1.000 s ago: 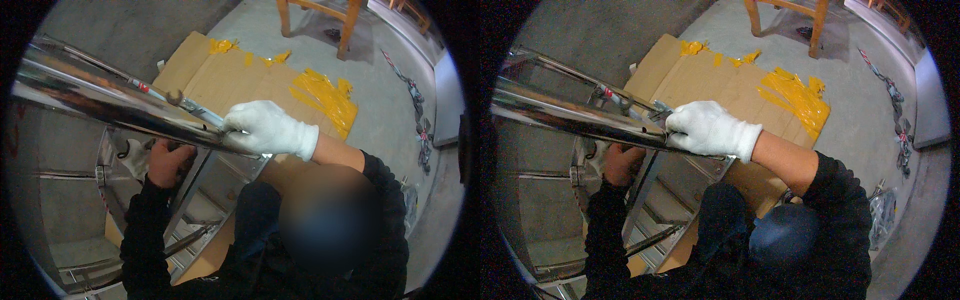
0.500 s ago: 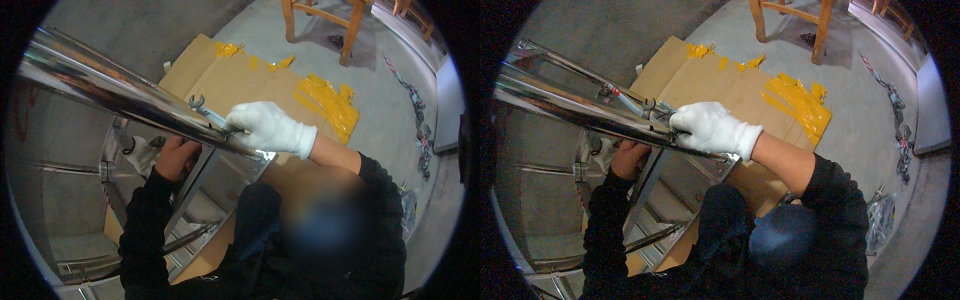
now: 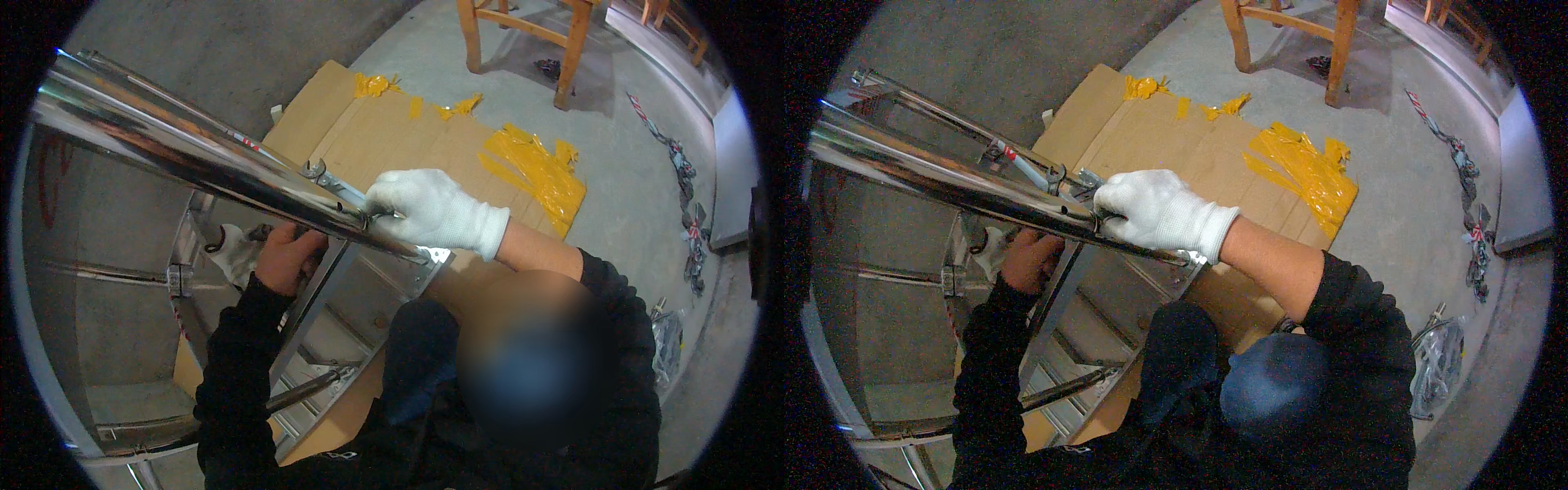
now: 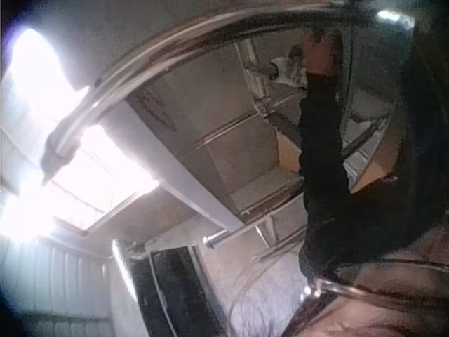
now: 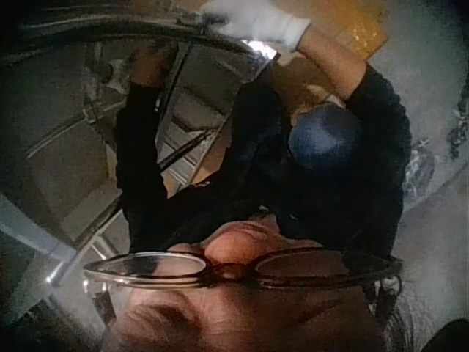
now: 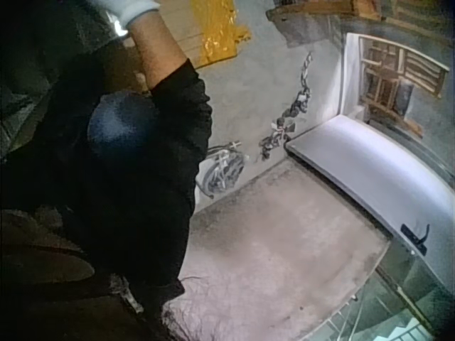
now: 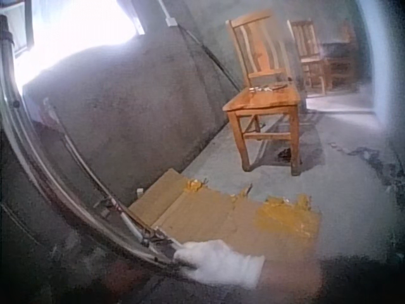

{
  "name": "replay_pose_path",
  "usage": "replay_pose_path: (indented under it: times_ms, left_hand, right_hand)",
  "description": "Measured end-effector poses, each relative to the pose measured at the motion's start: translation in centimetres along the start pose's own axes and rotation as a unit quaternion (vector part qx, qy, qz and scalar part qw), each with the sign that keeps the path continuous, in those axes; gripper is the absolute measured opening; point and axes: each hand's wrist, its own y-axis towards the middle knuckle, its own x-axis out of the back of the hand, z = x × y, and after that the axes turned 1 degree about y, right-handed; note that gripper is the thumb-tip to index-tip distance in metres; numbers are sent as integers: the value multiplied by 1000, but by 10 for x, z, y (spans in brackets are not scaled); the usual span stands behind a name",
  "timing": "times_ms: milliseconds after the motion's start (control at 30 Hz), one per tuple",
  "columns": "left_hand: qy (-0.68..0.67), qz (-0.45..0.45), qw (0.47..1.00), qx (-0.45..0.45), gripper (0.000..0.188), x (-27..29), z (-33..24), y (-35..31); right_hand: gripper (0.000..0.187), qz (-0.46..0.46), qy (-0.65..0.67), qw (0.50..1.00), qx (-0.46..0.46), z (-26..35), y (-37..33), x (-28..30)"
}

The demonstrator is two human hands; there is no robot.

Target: The person assembles a metal frame by inserting and tightening bolts at the joints using a wrench. They work on multiple connection points, adjusting the frame and securing the bolts to stabilize the structure.

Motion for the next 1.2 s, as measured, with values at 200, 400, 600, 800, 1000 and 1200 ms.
replay_pose_path:
  times_ms: [200,400,600,800,1000,1200]
  left_hand:
    - [-36,-11,999,13,10,-1,1,3]
    - [-33,-14,999,-2,10,0,3,1]
    - [10,-46,999,21,9,-1,-3,2]
    - [-18,-19,1000,-13,8,2,7,2]
    - [-37,-19,999,-26,7,5,14,4]
    - [-38,-19,999,-17,7,6,8,5]
  right_hand:
    - [14,28,7,999,-16,-1,1,-1]
    - [15,30,-77,996,31,6,1,2]
    - [13,35,-32,999,1,-1,-2,0]
    - [16,19,-38,999,11,1,0,1]
    - [17,45,4,999,-8,-2,-1,2]
    - [19,32,-24,999,-4,2,0,1]
